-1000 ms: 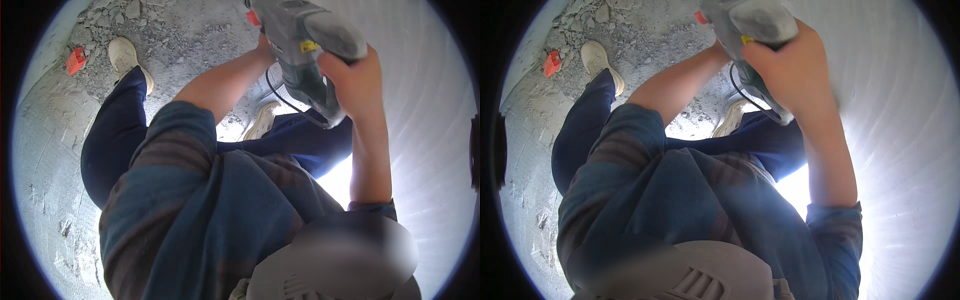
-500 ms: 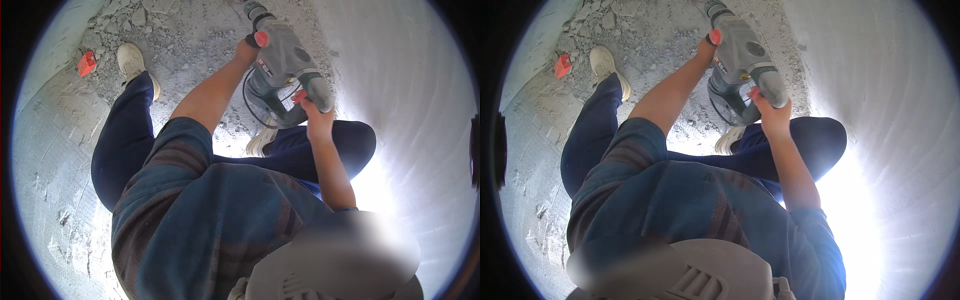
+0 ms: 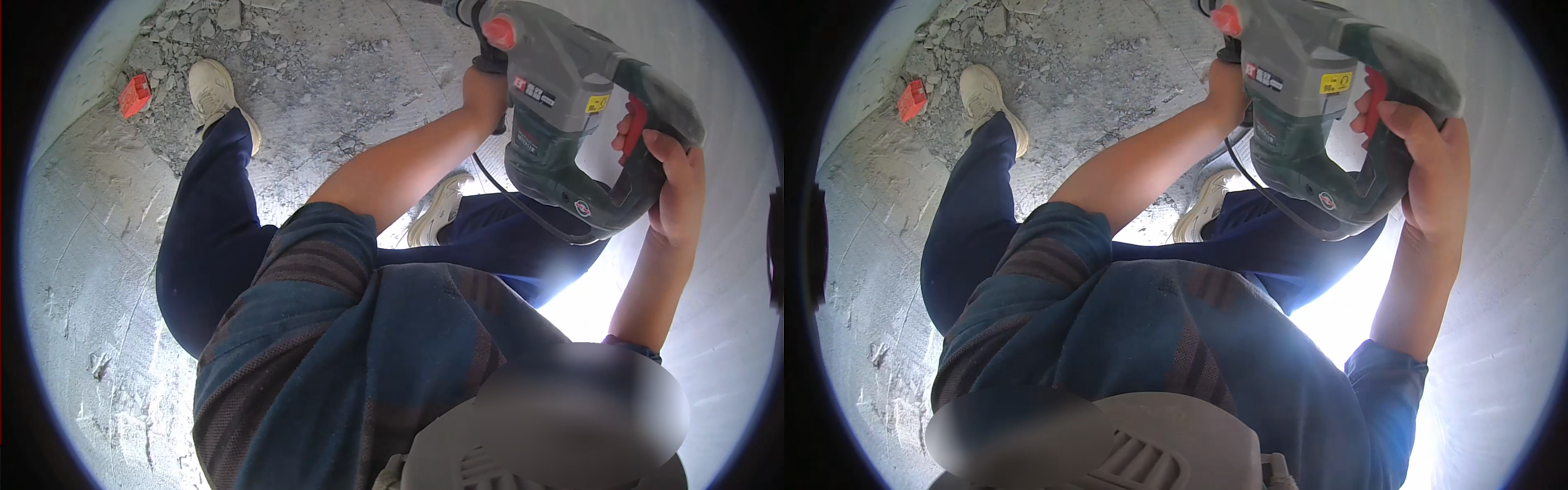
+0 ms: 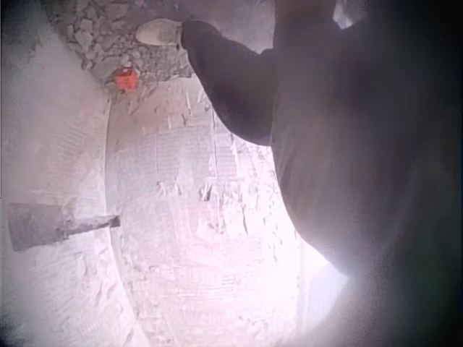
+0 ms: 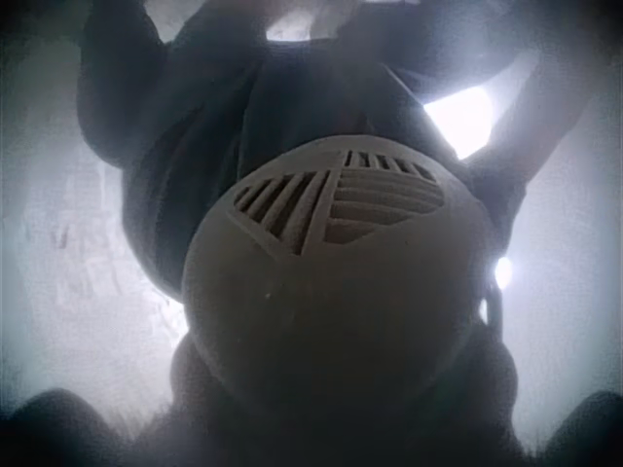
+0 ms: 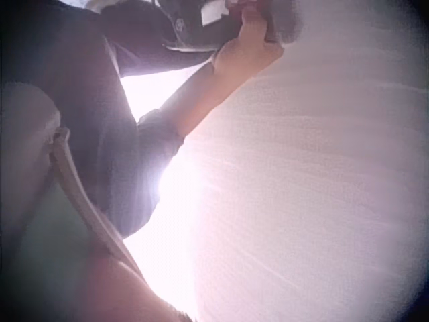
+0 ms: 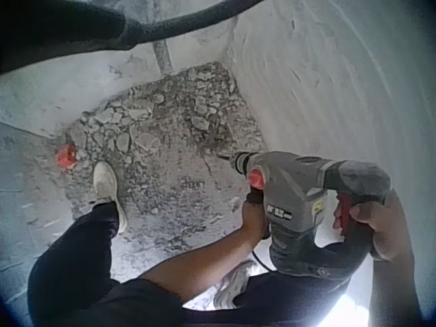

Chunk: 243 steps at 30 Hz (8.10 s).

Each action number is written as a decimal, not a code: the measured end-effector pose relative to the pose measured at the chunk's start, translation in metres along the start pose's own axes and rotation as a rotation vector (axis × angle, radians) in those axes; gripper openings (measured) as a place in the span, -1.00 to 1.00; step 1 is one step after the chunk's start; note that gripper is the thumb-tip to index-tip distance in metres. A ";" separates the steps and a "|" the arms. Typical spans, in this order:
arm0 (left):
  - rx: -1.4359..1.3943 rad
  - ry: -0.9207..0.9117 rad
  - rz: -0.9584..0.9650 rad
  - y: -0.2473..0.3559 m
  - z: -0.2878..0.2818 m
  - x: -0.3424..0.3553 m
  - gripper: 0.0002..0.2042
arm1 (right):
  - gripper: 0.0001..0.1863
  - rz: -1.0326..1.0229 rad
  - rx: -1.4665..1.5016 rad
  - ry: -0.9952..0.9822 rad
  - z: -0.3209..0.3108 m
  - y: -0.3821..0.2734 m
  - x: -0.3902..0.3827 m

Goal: Operating a rotary hammer to break and drill into a concrete floor.

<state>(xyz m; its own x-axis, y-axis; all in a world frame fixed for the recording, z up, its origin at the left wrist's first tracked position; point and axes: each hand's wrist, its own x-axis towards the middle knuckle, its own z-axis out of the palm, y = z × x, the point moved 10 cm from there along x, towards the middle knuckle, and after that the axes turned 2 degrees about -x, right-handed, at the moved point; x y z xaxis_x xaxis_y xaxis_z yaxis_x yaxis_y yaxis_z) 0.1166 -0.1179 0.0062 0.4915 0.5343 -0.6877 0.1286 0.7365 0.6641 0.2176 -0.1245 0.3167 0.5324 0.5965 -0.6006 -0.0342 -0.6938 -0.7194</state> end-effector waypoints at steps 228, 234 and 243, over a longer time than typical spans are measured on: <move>0.714 -0.704 -0.739 -0.044 -0.203 -0.054 -0.54 | -0.53 0.401 1.115 0.735 0.279 0.103 -0.156; 0.695 -0.749 -0.711 -0.033 -0.191 -0.067 -0.54 | -0.55 0.435 1.161 0.657 0.271 0.088 -0.163; 0.559 -0.838 -0.696 -0.004 -0.141 -0.108 -0.54 | -0.56 0.425 0.692 0.804 0.211 0.079 -0.158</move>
<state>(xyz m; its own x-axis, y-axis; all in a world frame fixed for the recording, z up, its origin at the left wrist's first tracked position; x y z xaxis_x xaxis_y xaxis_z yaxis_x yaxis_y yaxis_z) -0.0583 -0.1196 0.0363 0.5457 -0.4869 -0.6820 0.8363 0.3683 0.4062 -0.0481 -0.1884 0.2813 0.7451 -0.2374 -0.6233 -0.6669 -0.2584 -0.6989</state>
